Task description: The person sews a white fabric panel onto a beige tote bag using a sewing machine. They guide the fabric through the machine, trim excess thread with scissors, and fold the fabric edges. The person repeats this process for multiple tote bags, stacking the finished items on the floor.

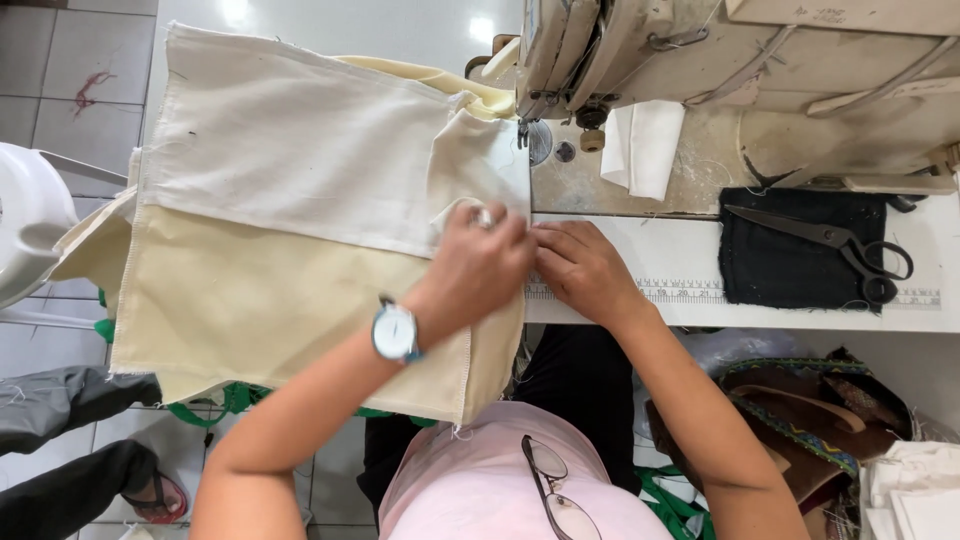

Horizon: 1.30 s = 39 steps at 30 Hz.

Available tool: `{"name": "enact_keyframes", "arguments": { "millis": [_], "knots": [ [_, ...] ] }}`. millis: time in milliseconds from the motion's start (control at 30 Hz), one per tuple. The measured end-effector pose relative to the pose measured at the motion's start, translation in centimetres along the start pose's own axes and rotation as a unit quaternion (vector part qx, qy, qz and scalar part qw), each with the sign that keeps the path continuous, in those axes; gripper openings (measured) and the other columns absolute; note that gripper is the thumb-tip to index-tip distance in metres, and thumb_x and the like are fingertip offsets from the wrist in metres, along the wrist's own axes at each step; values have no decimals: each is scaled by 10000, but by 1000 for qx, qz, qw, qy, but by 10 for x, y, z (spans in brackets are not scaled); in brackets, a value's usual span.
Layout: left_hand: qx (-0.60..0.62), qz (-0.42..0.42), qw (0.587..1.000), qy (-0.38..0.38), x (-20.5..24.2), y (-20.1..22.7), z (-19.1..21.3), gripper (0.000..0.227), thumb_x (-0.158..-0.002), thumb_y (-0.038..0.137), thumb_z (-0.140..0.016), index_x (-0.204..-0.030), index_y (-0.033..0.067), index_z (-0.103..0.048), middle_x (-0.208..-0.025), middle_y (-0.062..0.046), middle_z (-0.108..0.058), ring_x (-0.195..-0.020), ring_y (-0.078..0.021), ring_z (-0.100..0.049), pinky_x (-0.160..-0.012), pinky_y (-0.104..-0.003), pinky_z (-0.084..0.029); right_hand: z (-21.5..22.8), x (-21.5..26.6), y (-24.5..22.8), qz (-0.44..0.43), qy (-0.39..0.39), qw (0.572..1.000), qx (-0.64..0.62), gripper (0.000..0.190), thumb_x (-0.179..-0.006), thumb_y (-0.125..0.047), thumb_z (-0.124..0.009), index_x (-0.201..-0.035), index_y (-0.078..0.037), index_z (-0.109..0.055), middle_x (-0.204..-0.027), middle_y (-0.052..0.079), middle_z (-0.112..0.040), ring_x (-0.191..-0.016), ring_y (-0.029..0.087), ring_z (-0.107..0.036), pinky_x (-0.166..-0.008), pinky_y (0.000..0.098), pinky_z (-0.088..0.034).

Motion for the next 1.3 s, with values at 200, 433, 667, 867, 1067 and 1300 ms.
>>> {"name": "enact_keyframes", "arguments": {
  "millis": [200, 433, 667, 867, 1067, 1300],
  "knots": [
    [-24, 70, 997, -23, 43, 23, 1, 402, -748, 436, -683, -984, 111, -658, -872, -81, -547, -851, -300, -590, -803, -479, -434, 5, -3, 1, -23, 8, 999, -45, 77, -989, -128, -707, -1025, -132, -776, -1064, 21, -759, -987, 259, -723, -808, 395, -564],
    [-66, 72, 994, -38, 35, 28, 16, 480, -723, 441, -669, -1043, 83, -667, -855, -72, -500, -788, -306, -535, -761, -487, -408, 10, -5, 5, -49, 6, 995, -86, 146, -914, -116, -782, -1053, -158, -775, -1077, -1, -757, -987, 233, -718, -808, 366, -545],
    [-41, 87, 995, -34, 44, 24, -13, 177, -751, 263, -647, -892, 168, -695, -902, 2, -549, -861, -225, -569, -785, -417, -375, 9, 3, 1, -66, -4, 996, -64, 124, -889, -88, -760, -1007, -121, -776, -998, 32, -725, -934, 264, -686, -772, 385, -518],
    [7, 172, 985, -8, 53, 1, -16, 184, -771, 224, -644, -943, 176, -687, -835, 23, -531, -796, -234, -614, -791, -411, -380, 0, 7, 1, -140, -27, 990, -22, 220, -892, -269, -745, -1077, -153, -769, -921, 12, -668, -897, 240, -633, -744, 374, -480],
    [39, 190, 981, -23, 50, -3, -13, 214, -783, 221, -635, -982, 205, -712, -838, 25, -572, -841, -241, -636, -786, -416, -395, -2, 5, 8, -271, -56, 959, -53, 82, -900, -132, -730, -964, -107, -774, -769, 42, -675, -791, 232, -630, -719, 343, -521],
    [23, 175, 984, -24, 46, 0, -8, 222, -777, 233, -624, -976, 221, -723, -828, 19, -554, -846, -226, -610, -774, -405, -393, 1, 6, 10, -369, -69, 922, -92, 45, -893, -162, -729, -897, -121, -748, -725, 35, -695, -773, 215, -653, -689, 339, -540]
  ]
}}
Point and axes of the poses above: each hand's wrist, its own x-axis away from the middle knuckle, its own z-axis out of the back of the hand, y = z × x, the point moved 8 cm from there along -x, towards the middle knuckle
